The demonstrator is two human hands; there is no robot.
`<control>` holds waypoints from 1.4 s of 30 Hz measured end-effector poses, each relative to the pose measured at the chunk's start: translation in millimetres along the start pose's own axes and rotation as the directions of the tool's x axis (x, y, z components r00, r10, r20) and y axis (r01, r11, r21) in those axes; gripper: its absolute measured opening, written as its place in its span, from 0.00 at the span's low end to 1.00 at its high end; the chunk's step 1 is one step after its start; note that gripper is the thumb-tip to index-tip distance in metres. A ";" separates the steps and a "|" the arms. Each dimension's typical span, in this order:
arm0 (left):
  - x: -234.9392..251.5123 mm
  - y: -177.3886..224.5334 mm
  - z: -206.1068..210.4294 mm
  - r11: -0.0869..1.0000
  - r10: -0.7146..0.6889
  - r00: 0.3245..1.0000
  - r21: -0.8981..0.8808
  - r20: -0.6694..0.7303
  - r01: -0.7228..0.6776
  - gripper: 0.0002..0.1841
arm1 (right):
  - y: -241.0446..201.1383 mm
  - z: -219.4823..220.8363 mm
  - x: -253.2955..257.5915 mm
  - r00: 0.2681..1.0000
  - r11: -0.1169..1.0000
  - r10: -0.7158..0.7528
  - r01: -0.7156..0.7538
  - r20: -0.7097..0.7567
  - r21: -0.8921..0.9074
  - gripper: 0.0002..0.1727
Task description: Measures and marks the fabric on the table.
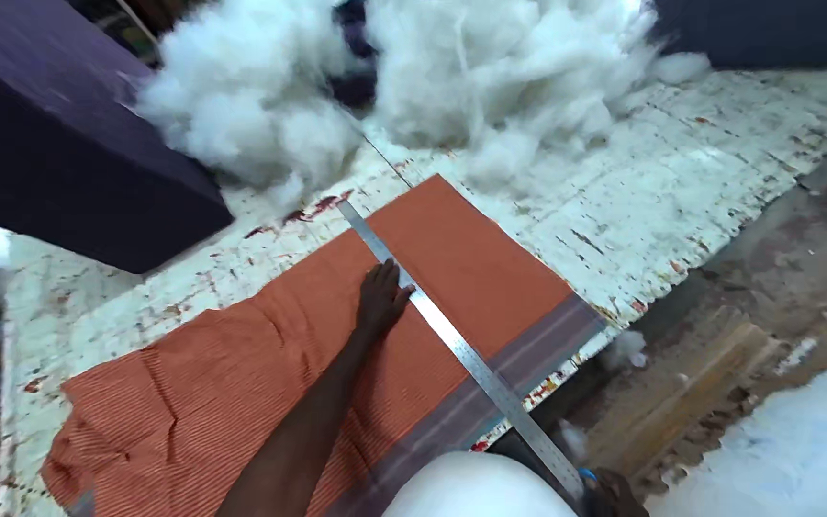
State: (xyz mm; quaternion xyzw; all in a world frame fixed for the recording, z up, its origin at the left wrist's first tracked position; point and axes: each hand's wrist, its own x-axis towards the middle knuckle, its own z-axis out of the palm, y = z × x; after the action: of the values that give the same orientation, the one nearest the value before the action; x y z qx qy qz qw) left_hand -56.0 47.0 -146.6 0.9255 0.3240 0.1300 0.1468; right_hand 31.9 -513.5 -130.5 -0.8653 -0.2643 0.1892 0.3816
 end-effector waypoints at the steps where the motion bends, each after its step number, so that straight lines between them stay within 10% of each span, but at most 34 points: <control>1: -0.3 1.2 -1.2 1.000 0.001 1.000 0.005 0.014 -0.001 0.39 | -2.8 -2.7 -0.1 0.999 0.999 0.028 -0.028 0.015 -0.016 0.21; 42: -0.3 3.1 -3.9 1.000 -0.014 1.000 -0.016 -0.003 0.014 0.42 | 30.4 12.4 6.5 0.999 1.000 -0.012 0.011 -0.048 -0.020 0.28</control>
State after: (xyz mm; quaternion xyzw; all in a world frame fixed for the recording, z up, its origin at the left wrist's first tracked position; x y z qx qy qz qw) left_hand -55.8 45.2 -141.8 0.9218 0.3296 0.1331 0.1546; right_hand 39.9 -519.9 -162.3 -0.8718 -0.2621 0.1634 0.3802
